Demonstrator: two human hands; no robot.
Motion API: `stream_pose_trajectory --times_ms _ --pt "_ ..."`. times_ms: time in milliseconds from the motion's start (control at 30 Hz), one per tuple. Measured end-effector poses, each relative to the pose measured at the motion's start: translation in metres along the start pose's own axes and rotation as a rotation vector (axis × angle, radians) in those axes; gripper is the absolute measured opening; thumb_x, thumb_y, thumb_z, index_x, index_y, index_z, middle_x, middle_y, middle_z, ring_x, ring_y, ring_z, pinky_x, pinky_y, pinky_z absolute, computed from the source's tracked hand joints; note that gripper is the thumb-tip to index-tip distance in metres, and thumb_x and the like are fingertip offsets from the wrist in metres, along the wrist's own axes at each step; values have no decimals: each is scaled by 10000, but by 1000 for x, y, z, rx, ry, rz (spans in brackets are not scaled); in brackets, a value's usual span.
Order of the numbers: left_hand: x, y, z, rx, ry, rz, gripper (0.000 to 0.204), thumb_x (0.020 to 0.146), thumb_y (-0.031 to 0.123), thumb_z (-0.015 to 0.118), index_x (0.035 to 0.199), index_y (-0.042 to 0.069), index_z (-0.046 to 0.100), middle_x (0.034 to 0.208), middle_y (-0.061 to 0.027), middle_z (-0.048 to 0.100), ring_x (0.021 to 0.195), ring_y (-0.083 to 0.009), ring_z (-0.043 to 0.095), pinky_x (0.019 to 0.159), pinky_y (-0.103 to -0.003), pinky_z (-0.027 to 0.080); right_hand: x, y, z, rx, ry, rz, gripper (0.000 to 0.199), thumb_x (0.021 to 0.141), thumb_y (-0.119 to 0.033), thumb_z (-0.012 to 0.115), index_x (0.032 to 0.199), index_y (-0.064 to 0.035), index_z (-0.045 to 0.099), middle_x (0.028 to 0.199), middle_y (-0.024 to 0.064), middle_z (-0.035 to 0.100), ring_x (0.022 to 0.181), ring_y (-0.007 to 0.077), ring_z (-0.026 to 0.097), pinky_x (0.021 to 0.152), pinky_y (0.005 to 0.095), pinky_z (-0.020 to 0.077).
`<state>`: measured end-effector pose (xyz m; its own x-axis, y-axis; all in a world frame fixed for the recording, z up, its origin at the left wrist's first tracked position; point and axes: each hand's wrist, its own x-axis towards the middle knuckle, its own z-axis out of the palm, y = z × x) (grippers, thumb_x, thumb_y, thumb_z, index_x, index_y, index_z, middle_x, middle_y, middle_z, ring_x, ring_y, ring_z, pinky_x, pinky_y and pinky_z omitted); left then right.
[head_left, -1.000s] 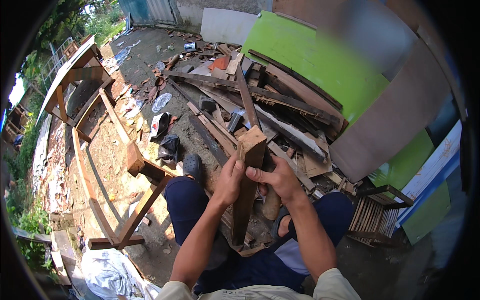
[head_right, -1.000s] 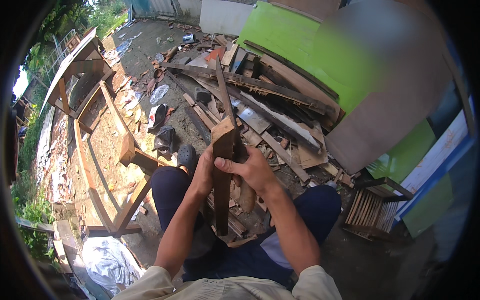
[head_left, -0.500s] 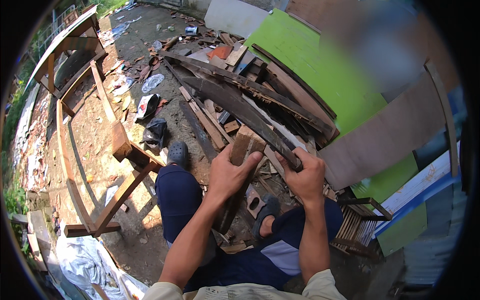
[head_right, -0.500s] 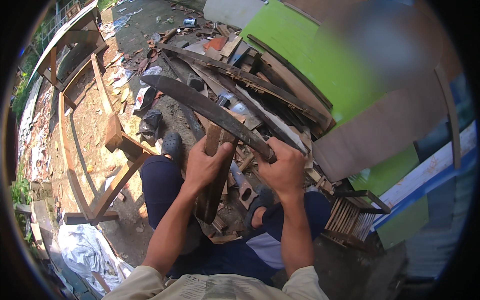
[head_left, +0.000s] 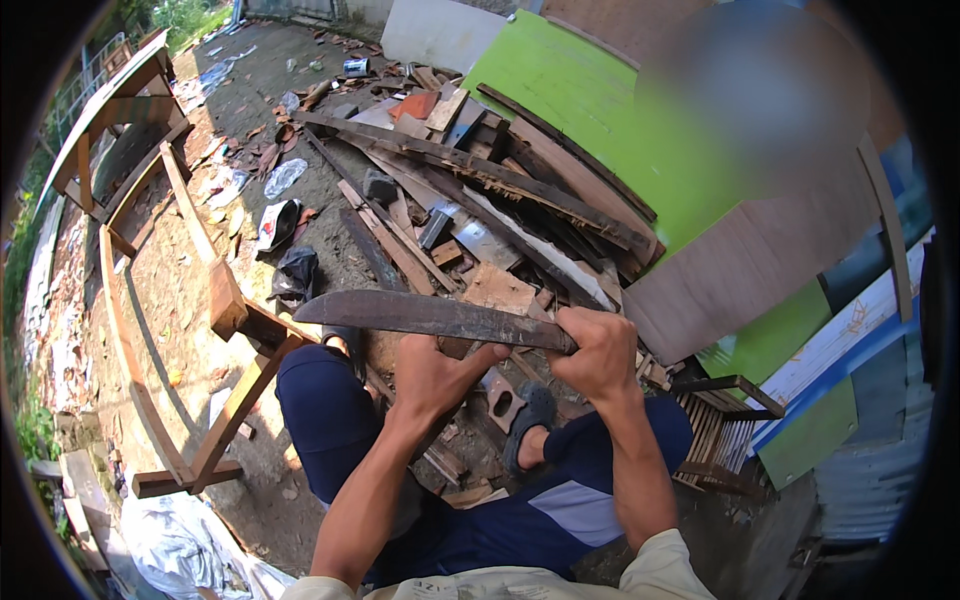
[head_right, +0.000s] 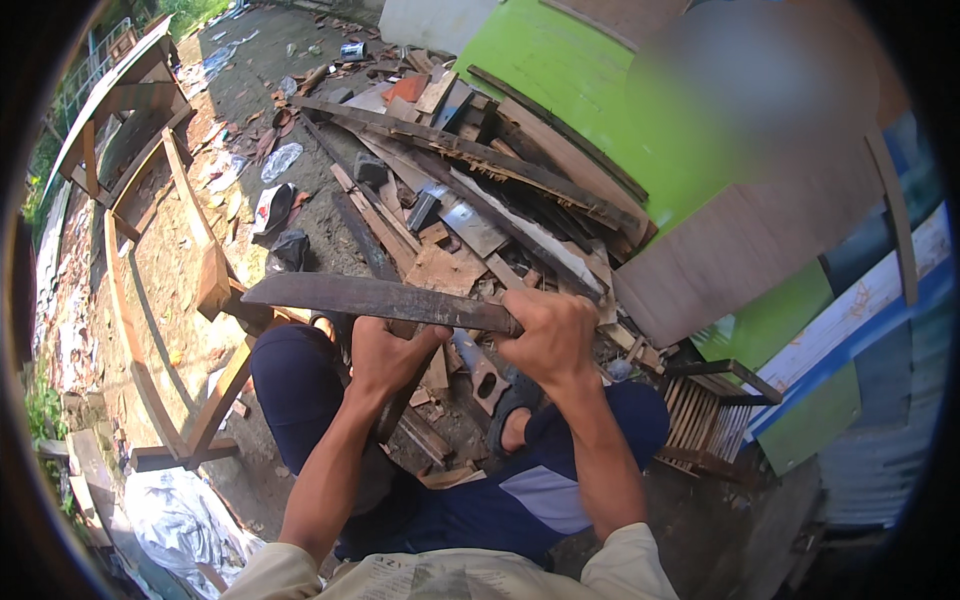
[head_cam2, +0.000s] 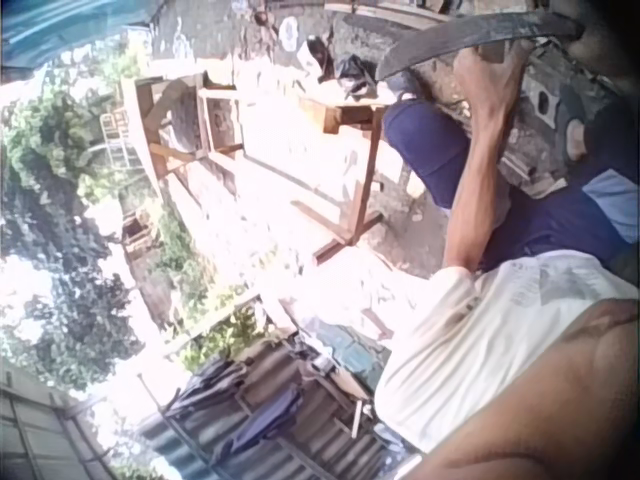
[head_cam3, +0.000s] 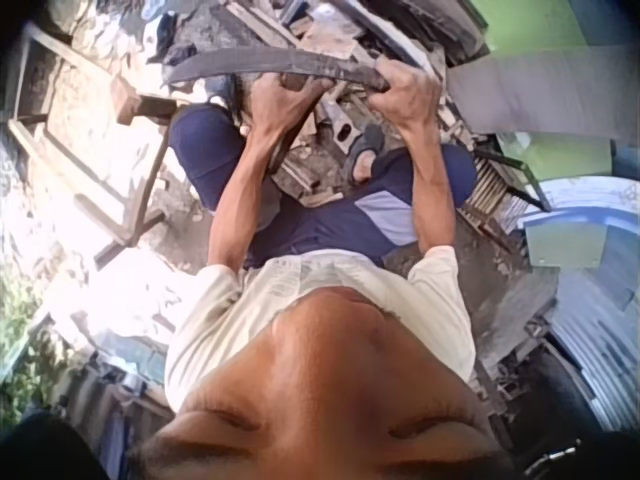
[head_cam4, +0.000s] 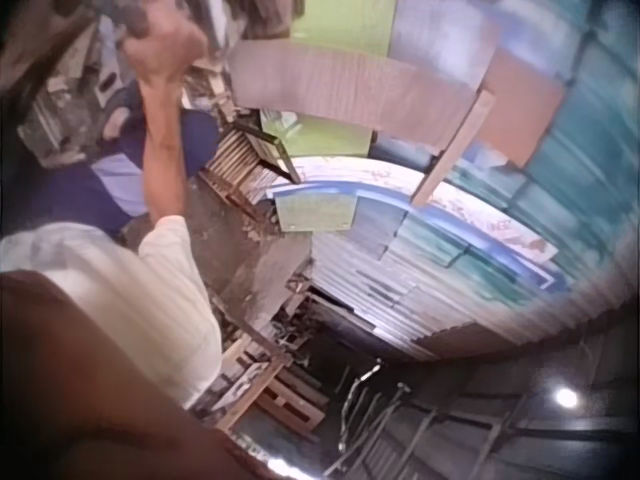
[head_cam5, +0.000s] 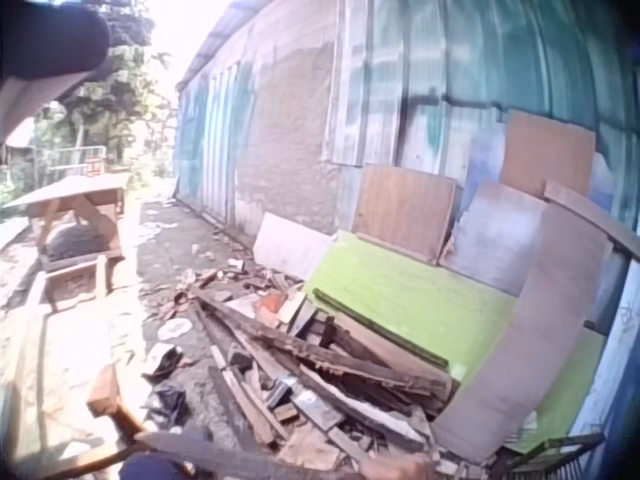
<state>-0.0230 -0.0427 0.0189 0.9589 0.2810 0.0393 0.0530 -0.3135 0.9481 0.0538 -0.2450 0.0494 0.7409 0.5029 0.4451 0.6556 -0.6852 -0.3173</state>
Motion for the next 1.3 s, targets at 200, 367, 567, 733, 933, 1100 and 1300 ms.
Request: stream_pose_trajectory --times_ms 200,367,567,733,933,1100,1300 --pt "-4 -13 -8 -81 93 2 524 738 396 886 1057 7 739 960 -122 759 869 -234 718 831 -362 546 1 32 4 -56 27 6 173 725 -223 773 716 -99 653 630 117 632 613 352 649 555 460 480" --pt "-10 -20 -26 -276 74 44 621 714 413 904 1071 -47 687 922 -100 753 849 -143 692 793 -322 548 -7 68 -14 -238 49 332 184 776 -198 754 738 -57 642 670 178 627 644 404 629 578 467 470" --pt "-6 -24 -29 -228 132 22 573 736 371 891 1073 -45 687 915 -104 759 832 -141 692 783 -318 549 -17 25 -17 11 92 276 149 760 -120 748 735 -33 630 640 188 592 623 403 613 546 425 439" --pt "-3 -18 -29 -115 87 39 519 750 342 869 1059 -34 690 896 -98 757 806 -178 702 768 -327 548 -7 -20 -19 52 60 49 228 737 -125 760 660 -38 564 619 155 553 580 391 580 521 439 418" --pt "-2 -13 -19 -37 112 85 449 746 323 870 965 -14 669 811 -94 728 743 -188 686 705 -335 539 -3 -22 -17 -10 27 -47 269 733 -179 777 629 -80 549 598 97 560 550 335 588 506 442 408" --pt "-2 -29 -14 -71 56 92 481 747 344 880 995 0 654 764 -76 702 728 -136 666 681 -314 534 -1 -16 -16 38 21 -70 259 755 -125 743 622 -55 531 593 132 542 566 364 578 525 451 416" --pt "-5 -19 -15 -88 94 66 482 745 343 888 999 -6 675 800 -63 721 749 -133 672 687 -308 537 4 14 -11 37 62 -128 287 812 -136 715 611 -56 526 576 140 536 549 371 566 521 450 416"
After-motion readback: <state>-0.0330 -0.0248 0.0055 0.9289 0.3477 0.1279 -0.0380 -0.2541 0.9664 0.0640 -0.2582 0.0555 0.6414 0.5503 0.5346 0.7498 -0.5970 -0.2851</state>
